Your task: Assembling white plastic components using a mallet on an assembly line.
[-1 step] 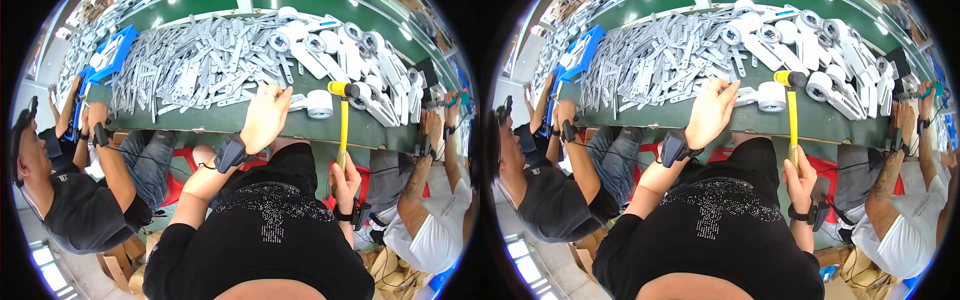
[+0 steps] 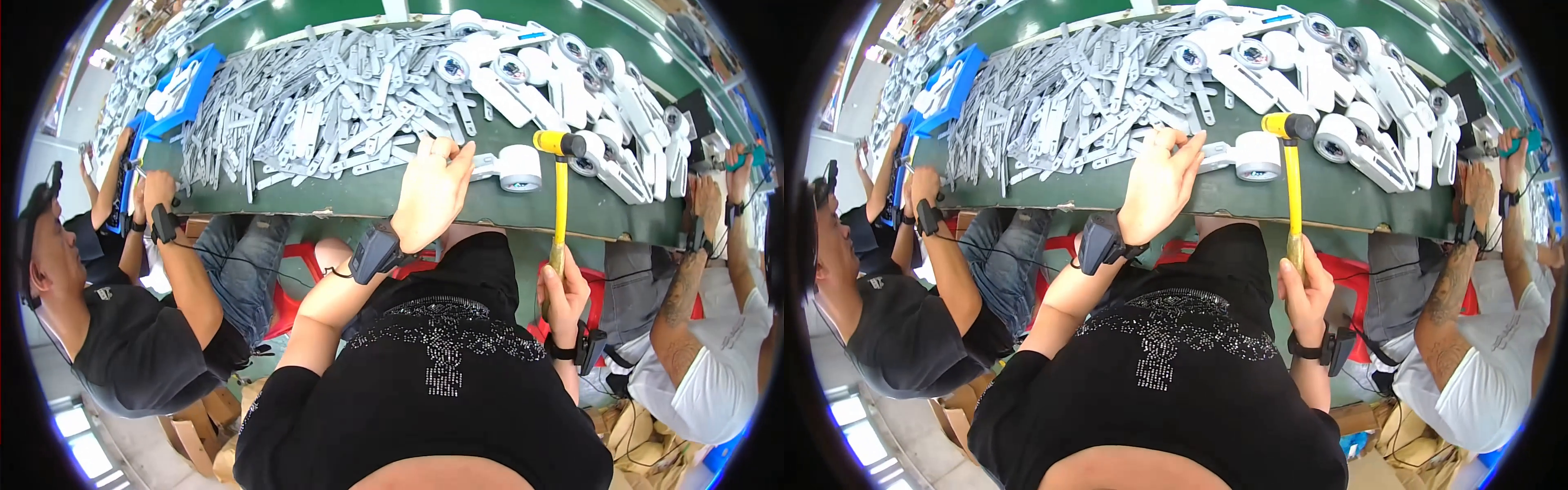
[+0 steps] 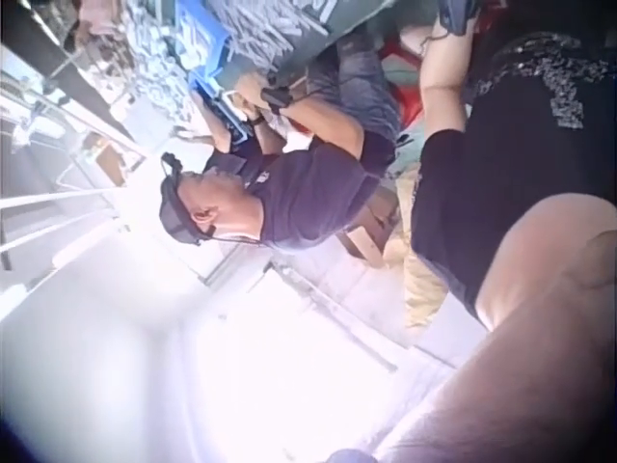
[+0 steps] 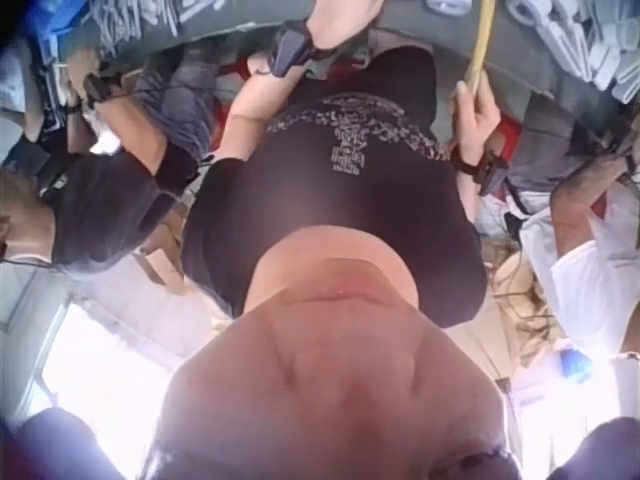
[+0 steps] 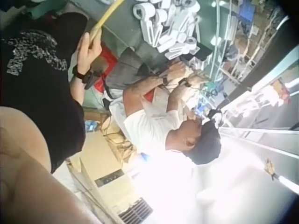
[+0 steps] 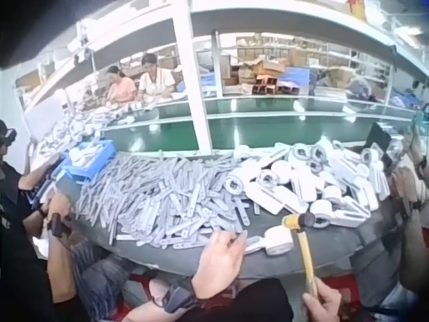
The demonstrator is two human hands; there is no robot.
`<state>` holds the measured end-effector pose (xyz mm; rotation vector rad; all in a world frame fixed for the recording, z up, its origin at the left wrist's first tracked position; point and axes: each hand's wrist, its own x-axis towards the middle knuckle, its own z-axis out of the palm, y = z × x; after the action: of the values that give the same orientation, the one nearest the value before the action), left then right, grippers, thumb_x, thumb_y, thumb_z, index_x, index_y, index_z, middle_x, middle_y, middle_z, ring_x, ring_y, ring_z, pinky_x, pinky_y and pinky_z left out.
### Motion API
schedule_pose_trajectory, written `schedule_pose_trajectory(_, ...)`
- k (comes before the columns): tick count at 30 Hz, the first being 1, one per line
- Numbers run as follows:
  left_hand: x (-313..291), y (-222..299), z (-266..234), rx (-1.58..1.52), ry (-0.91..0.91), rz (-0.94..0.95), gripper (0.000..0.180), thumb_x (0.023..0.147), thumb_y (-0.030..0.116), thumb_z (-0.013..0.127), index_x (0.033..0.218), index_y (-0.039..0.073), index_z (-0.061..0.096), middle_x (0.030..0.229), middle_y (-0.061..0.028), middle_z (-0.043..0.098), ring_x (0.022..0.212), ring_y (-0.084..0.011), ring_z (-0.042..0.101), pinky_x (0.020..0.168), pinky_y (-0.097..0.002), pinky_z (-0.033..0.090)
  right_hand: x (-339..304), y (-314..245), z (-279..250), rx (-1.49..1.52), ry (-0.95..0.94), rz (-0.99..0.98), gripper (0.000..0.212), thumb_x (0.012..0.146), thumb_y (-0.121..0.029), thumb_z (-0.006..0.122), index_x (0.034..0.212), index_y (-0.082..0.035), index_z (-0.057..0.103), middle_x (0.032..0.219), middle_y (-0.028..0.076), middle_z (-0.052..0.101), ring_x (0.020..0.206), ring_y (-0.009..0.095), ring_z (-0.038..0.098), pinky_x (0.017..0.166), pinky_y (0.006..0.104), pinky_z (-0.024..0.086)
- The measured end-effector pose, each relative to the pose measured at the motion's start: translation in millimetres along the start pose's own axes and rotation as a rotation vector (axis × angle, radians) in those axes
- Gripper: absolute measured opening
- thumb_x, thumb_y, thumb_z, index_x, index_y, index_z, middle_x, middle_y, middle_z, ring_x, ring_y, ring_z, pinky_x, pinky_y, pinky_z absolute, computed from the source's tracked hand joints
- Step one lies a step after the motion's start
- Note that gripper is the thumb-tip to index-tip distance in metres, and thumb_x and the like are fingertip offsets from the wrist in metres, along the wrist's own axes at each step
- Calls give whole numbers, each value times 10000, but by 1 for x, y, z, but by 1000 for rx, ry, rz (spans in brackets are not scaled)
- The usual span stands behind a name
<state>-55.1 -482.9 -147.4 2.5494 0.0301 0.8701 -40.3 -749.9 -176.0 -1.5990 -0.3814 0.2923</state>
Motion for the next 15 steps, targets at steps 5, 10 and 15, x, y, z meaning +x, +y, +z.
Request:
schedule_pose_trajectory(5,-1,3,2,88,21,8,276,832,53,634,1102,-9,639,904,-126,522,842,-288,483,719,-371,431,4,-3,1,32,-46,16,437,896,-2,584,1325,28,508,684,-12,531,501,32,437,457,192,352)
schedule_pose_trajectory(10,-1,3,2,100,-4,7,285,827,59,641,1106,1,644,908,-122,527,856,-284,484,726,-366,422,7,-14,0,-169,-155,29,444,888,-30,614,1315,34,510,790,37,606,597,57,509,553,210,423)
schedule_pose_trajectory(15,-2,7,1,183,-3,-18,292,821,67,650,1110,27,651,932,-103,539,881,-277,487,751,-363,416,12,-36,7,-366,-225,-2,421,889,-48,613,1286,49,512,965,124,666,813,89,571,751,240,472)
